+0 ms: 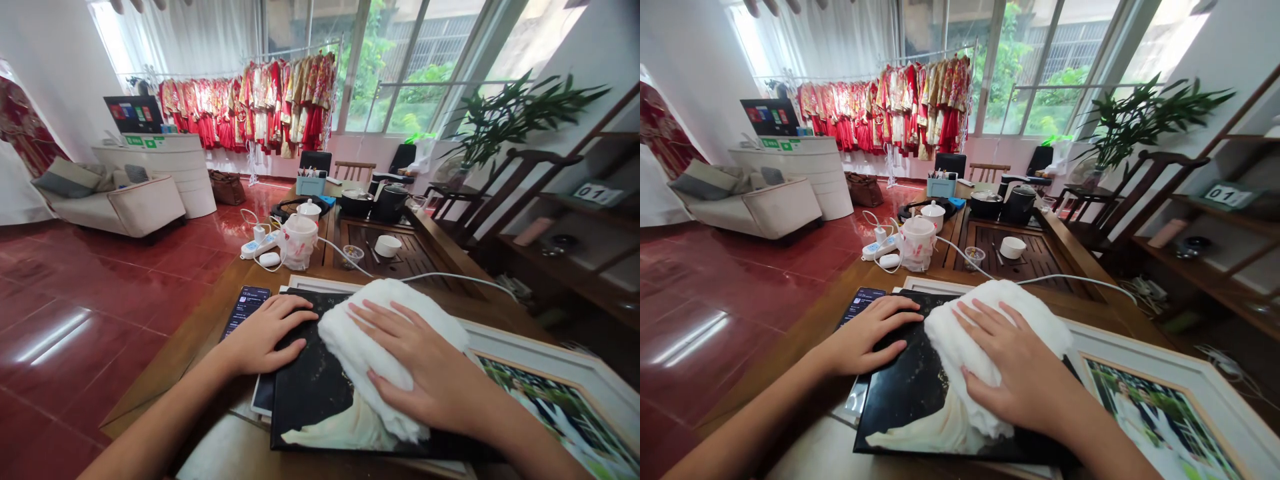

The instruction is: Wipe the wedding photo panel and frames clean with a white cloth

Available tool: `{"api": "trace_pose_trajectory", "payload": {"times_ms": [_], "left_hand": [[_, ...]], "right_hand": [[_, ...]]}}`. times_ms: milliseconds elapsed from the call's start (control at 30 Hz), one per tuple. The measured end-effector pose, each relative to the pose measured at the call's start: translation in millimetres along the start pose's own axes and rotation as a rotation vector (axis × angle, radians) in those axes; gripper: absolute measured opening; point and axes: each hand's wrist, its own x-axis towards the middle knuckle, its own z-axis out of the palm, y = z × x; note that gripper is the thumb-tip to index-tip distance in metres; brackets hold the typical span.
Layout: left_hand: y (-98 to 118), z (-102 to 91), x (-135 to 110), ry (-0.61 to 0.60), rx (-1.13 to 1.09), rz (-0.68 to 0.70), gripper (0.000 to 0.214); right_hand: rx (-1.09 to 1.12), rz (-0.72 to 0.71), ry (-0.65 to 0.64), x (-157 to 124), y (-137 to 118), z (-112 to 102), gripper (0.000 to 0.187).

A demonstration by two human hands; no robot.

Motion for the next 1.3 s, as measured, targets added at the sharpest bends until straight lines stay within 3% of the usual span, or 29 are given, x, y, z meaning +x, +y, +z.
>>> {"api": "trace_pose_trajectory", "payload": {"times_ms": [233, 467, 600, 767, 900, 1000, 1300], "left_hand": [[-2.0, 2.1, 0.2, -0.004, 0.002, -0.017, 0.04], [-3.7, 0.2, -4.4, 0.005, 0.016, 0.005, 0.039], [-3.3, -0.1, -7.2, -0.002, -0.002, 0.016, 0.039], [-2.8, 1.2, -6.5, -0.016, -0.032, 0.014, 0.039], [-1.5, 2.5, -4.1, -0.033, -0.044, 0.0, 0.04], [-0.8, 3.4, -2.4, -0.049, -0.05, -0.008, 0.04], [-0.7, 2.3, -1.2, -0.051, -0.067, -0.004, 0.04]], "right_hand": [[0.151, -0.177, -0.145, 6.7, -19.5, -13.4, 0.079], [0.026, 0.075, -0.013, 2.5, 24.4, 2.2, 0.069], [-0.048, 0.13, 0.015, -0.4, 39.9, 6.7, 0.068], [0.04, -0.017, -0.053, 4.7, 7.8, -5.8, 0.065], [0.14, -0.178, -0.172, 8.9, -26.6, -15.8, 0.076], [0.175, -0.199, -0.203, 8.4, -33.5, -17.8, 0.076], [0.037, 0.108, -0.047, -3.1, 29.6, -5.2, 0.07]]}}
